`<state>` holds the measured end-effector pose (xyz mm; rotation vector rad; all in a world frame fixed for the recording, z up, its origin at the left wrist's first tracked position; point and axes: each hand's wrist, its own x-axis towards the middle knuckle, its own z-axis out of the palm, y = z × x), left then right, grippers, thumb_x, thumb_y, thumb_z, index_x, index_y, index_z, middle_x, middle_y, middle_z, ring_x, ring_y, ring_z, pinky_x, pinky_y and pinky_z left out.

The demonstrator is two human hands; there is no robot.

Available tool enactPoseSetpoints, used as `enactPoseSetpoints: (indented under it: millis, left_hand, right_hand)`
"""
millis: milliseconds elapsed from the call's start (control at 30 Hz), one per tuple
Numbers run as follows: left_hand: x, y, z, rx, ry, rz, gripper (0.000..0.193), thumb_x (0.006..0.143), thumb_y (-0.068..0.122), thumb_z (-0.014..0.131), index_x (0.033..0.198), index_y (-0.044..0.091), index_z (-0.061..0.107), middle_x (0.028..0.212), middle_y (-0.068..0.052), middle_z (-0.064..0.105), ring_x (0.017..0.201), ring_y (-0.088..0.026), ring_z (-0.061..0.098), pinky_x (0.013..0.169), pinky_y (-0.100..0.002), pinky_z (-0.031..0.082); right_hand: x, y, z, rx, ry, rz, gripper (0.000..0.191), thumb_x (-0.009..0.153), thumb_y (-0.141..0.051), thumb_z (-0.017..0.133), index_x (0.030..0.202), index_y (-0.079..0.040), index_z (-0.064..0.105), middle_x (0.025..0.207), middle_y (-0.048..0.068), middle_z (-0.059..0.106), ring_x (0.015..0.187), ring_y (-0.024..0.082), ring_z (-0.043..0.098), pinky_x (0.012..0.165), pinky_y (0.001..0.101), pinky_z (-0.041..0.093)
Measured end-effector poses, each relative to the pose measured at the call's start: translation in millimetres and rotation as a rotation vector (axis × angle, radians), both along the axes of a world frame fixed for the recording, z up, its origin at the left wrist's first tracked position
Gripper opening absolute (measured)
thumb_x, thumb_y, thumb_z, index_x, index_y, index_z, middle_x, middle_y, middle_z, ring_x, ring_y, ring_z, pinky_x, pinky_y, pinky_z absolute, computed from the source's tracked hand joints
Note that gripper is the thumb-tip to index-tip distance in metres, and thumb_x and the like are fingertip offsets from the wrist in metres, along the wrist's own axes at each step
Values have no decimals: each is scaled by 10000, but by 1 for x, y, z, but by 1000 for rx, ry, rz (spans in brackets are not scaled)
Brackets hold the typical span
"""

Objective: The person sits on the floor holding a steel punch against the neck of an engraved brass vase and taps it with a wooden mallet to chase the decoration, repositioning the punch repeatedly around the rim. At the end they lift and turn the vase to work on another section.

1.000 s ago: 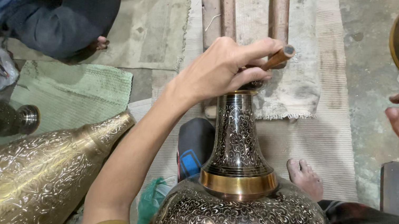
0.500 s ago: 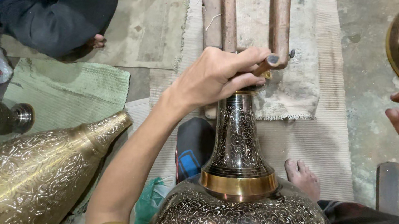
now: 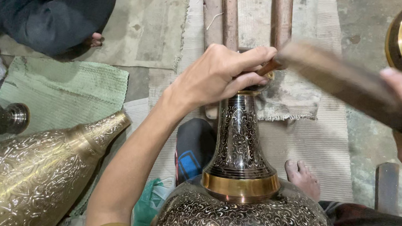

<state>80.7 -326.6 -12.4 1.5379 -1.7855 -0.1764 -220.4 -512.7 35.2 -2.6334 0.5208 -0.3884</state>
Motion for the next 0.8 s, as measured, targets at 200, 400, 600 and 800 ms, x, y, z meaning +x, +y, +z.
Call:
enactPoseSetpoints:
  millis: [200,400,600,800]
  left_hand:
    - [3,0,-2,22,-4,-10,448,1012,259,750,1405,157,561,1006,-87,800,868,-220,805,753,-339,646]
    - [4,-1,0,9,7,-30,459,1022,246,736,1431,180,539,1014,-80,798,879,-222,805,768,-334,652]
    - [6,-3,3,43,42,-72,435,1044,220,713,1438,186,531,1022,-59,813,860,-224,810,762,-333,649]
    - [5,-3,9,60,34,-35,451,1003,242,760,1397,170,552,960,-104,791,823,-267,794,715,-373,628]
  right_hand:
    - [-3,-4,-1,-157,-154,120,718,778,184,662,1444,45,433,1022,238,588,849,355,633,746,442,516]
    - [-2,1,5,-155,-67,90,720,772,205,662,1441,26,466,1005,230,594,795,338,636,723,430,520]
    - [-2,1,7,-101,67,45,830,718,159,694,1492,-43,471,997,176,622,804,281,655,725,379,535]
    - [2,4,9,-106,22,17,764,778,176,666,1487,-34,473,990,161,628,801,241,639,721,357,532]
